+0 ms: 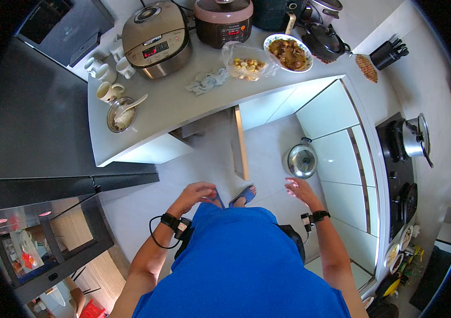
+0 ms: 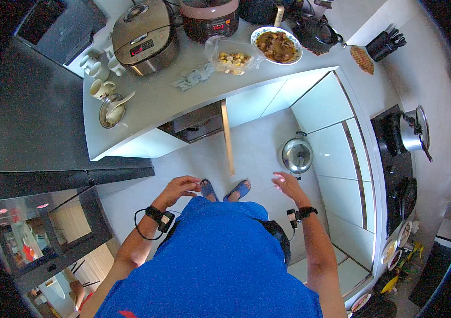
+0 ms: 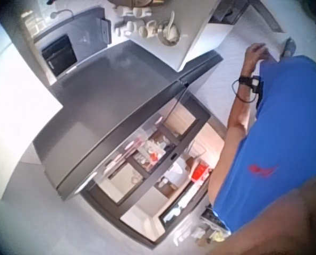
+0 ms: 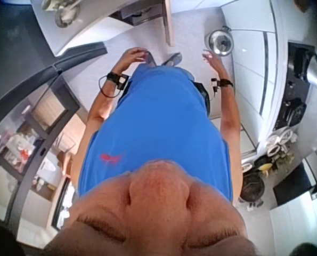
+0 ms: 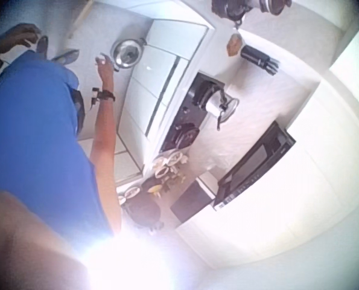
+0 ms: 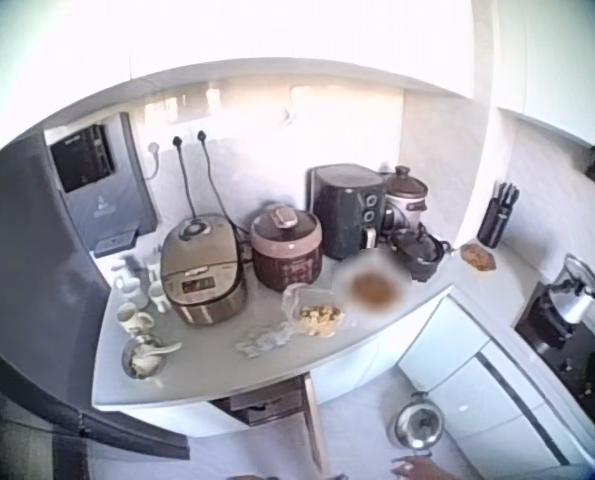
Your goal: The person opens a refrigerator and retrieves several plastic bags containing leafy vegetables and other produce. They place the bags on the kitchen counter and then open a drawer to retrieve a knife.
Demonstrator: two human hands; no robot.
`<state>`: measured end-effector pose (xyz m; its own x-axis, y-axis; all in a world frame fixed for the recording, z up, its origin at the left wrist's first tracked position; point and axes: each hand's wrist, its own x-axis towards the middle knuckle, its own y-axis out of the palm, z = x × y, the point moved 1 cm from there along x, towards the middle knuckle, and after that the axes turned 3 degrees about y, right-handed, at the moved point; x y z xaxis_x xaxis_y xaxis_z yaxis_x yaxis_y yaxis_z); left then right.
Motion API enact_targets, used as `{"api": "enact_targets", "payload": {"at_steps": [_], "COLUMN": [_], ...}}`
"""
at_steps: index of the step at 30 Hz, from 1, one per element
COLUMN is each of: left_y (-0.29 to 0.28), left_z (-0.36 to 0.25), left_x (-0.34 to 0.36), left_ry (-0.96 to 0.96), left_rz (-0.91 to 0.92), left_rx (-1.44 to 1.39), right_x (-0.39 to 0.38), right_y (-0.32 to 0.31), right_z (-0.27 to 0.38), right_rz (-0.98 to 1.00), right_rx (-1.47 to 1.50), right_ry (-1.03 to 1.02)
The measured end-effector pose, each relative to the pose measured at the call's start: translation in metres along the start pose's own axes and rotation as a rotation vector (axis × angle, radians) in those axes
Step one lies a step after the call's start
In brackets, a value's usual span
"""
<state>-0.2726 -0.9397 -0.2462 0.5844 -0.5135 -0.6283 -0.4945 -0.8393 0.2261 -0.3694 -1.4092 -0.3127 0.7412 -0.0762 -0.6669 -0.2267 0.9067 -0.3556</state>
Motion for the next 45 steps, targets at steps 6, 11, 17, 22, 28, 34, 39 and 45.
{"api": "enact_targets", "payload": {"at_steps": [6, 11, 17, 22, 28, 34, 39, 45], "left_y": [-0.074, -0.137, -0.181, -0.202, -0.261, -0.306, -0.321, -0.321], "left_z": [0.036, 0.089, 0.168, 0.201, 0.256, 0.302, 0.309, 0.310], "left_x": [0.034, 0.129, 0.253, 0.371, 0.483, 0.551, 0.575, 0.606], "left_ry": [-0.042, -0.079, 0.087, -0.086, -0.069, 0.111, 0.224, 0.342], "left_rz": [-0.223, -0.306, -0.083, -0.502, -0.672, -0.623, -0.658, -0.642], "left_rx": [-0.141, -0.496, -0.542, -0.737, -0.761, -0.769, -0.993, -0.107], "right_x": [0.008, 0.031, 0.070, 0.076, 0.093, 0.098, 0.097, 0.092], "right_y": [0.053, 0.059, 0.040, 0.024, 0.002, -0.011, -0.010, -0.006], "right_z": [0.095, 0.102, 0.096, 0.091, 0.089, 0.091, 0.089, 0.090], "right_rz": [-0.122, -0.435, -0.608, -0.581, -0.569, -0.597, -0.593, -0.571], "right_rx": [-0.045, -0.309, -0.320, -0.404, -0.441, -0.431, -0.467, -0.422], "right_ry": [-0.158, -0.325, -0.246, -0.288, -0.378, -0.354, -0.346, -0.279]}}
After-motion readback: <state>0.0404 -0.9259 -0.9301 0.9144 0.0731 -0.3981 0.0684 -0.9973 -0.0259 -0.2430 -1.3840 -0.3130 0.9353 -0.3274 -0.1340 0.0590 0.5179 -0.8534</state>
